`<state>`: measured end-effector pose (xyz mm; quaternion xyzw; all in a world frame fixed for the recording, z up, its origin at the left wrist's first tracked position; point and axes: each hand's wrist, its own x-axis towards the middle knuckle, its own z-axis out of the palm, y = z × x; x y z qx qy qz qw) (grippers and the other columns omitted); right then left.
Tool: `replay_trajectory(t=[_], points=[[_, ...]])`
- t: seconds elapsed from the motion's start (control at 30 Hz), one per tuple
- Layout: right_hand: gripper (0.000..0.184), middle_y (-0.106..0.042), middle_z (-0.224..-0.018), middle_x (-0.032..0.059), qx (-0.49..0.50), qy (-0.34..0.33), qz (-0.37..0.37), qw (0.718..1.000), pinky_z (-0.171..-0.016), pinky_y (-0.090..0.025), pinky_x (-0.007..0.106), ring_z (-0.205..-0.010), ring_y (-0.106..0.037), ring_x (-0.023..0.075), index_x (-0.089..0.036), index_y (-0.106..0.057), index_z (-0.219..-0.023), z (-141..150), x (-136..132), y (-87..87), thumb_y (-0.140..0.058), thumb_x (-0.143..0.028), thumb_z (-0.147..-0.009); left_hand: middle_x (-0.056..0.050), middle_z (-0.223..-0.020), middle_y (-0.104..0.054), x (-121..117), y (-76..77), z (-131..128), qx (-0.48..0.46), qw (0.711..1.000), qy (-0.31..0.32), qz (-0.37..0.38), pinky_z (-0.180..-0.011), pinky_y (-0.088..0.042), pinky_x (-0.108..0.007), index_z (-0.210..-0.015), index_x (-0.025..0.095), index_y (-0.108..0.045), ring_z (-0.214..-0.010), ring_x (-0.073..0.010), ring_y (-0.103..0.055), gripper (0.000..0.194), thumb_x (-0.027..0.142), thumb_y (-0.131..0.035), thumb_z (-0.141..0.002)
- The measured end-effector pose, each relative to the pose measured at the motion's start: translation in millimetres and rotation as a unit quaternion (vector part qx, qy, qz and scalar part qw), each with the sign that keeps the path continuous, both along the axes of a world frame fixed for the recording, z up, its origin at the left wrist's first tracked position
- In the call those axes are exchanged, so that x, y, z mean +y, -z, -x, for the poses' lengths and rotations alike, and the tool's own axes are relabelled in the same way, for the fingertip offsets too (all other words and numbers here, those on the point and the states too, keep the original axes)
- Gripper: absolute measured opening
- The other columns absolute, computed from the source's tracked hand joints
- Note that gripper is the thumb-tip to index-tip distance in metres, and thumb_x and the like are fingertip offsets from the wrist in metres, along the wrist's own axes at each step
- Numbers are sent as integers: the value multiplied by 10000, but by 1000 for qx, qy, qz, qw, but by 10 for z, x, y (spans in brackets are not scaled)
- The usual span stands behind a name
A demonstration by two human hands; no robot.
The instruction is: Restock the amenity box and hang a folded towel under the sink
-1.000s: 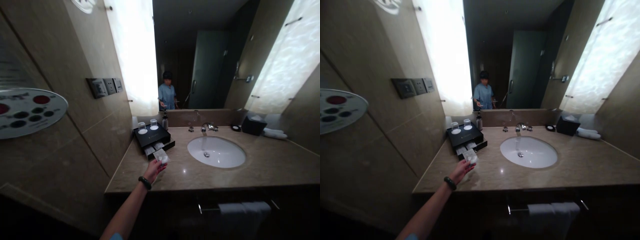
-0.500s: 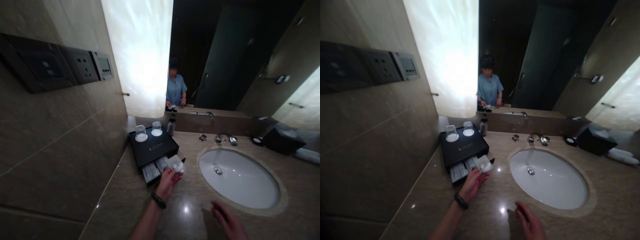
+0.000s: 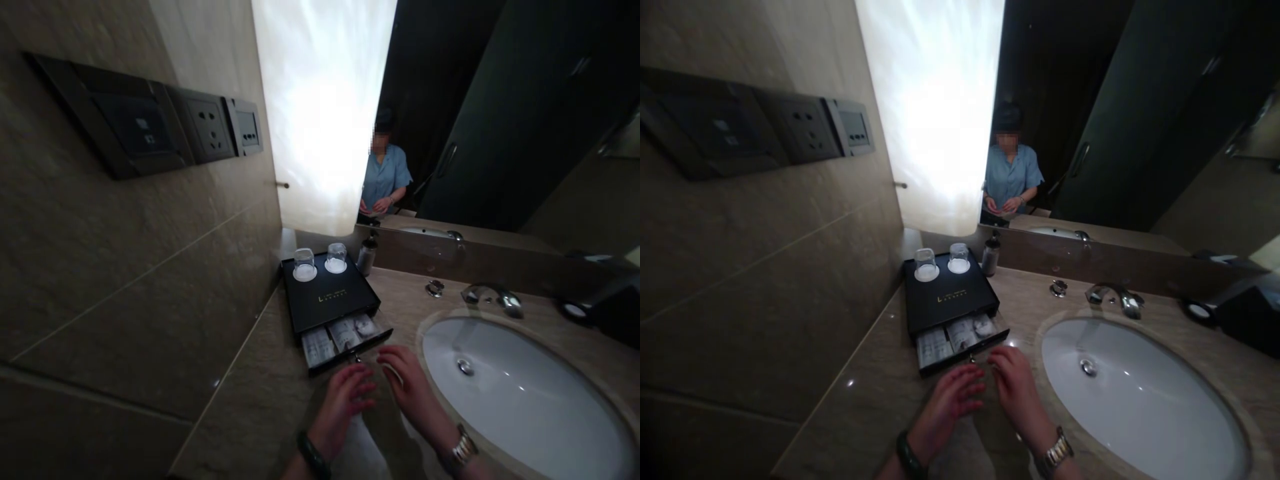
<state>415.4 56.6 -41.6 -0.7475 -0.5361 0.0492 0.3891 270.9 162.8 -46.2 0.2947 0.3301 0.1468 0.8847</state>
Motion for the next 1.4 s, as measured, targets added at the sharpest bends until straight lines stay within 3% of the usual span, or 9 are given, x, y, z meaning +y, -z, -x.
replay_trajectory(t=[0.2, 0.4, 0.5, 0.63, 0.77, 0.87, 1.1, 1.3, 1.4], points=[[613, -542, -1432, 81, -120, -39, 219, 968, -1200, -162, 528, -1354, -435, 256, -174, -569, -1369, -254, 488, 3, -449, -64, -778, -196, -1422, -507, 94, 285, -162, 14, 996, -34, 84, -785, -525, -327, -1226, 85, -501, -899, -178, -663, 303, 74, -506, -924], [306, -723, -879, 96, -110, -62, 285, 950, -997, -413, 422, -928, -641, 254, -154, -755, -894, -263, 540, -217, -496, -111, -736, -212, -1201, -641, -61, 422, -204, -21, 996, -4, 85, -763, -497, -327, -1180, 36, -559, -905, -211, -660, 295, 85, -520, -892], [384, -724, -984, 93, -106, -79, 286, 949, -917, -464, 370, -966, -649, 248, -181, -745, -1047, -166, 604, -311, -463, -121, -793, -212, -1257, -624, -250, 515, -83, -30, 997, 13, 63, -766, -488, -334, -1215, 50, -553, -928, -219, -650, 414, 166, -602, -820], [461, -605, -1337, 62, -104, -124, 283, 945, -1030, -431, 312, -1223, -556, 228, -228, -683, -1209, 15, 763, -243, -425, -99, -850, -194, -1227, -641, -372, 522, 3, -21, 998, 40, 35, -776, -469, -336, -1149, 86, -584, -951, -234, -628, 602, 351, -725, -627], [289, -649, -1152, 79, -113, -139, 313, 933, -890, -480, 306, -1008, -642, 224, -186, -740, -899, 116, 773, -126, -458, -131, -860, -217, -1249, -628, -354, 429, 17, -8, 998, 50, 22, -780, -450, -335, -1147, 71, -570, -952, -232, -619, 658, 389, -723, -592], [251, -653, -1008, 79, -131, -133, 328, 926, -761, -478, 339, -862, -645, 233, -192, -736, -866, 131, 698, -129, -486, -175, -863, -246, -1260, -621, -326, 365, 19, -10, 999, 52, 13, -772, -451, -339, -1145, 45, -563, -951, -245, -625, 674, 380, -707, -578], [403, -528, -1433, 40, -163, -86, 282, 942, -1093, -393, 407, -1318, -452, 243, -236, -671, -1204, -98, 725, -153, -486, -122, -865, -214, -1286, -622, -302, 416, 16, -18, 997, 67, 18, -774, -465, -329, -1189, 87, -553, -951, -231, -636, 702, 410, -754, -599], [304, -597, -1303, 152, -180, -42, 303, 935, -1022, -456, 491, -1227, -491, 343, -113, -711, -1038, -323, 779, -88, -470, -106, -854, -214, -1326, -596, -295, 469, 5, 2, 997, 76, 23, -727, -461, -292, -1225, 91, -518, -925, -201, -627, 802, 476, -799, -580], [372, -564, -1323, 165, -172, -18, 287, 942, -1053, -436, 453, -1228, -477, 321, -91, -686, -1125, -289, 844, -65, -419, -70, -868, -222, -1327, -590, -306, 513, 3, -7, 997, 73, 21, -730, -461, -294, -1246, 84, -505, -929, -203, -626, 803, 470, -784, -599]])
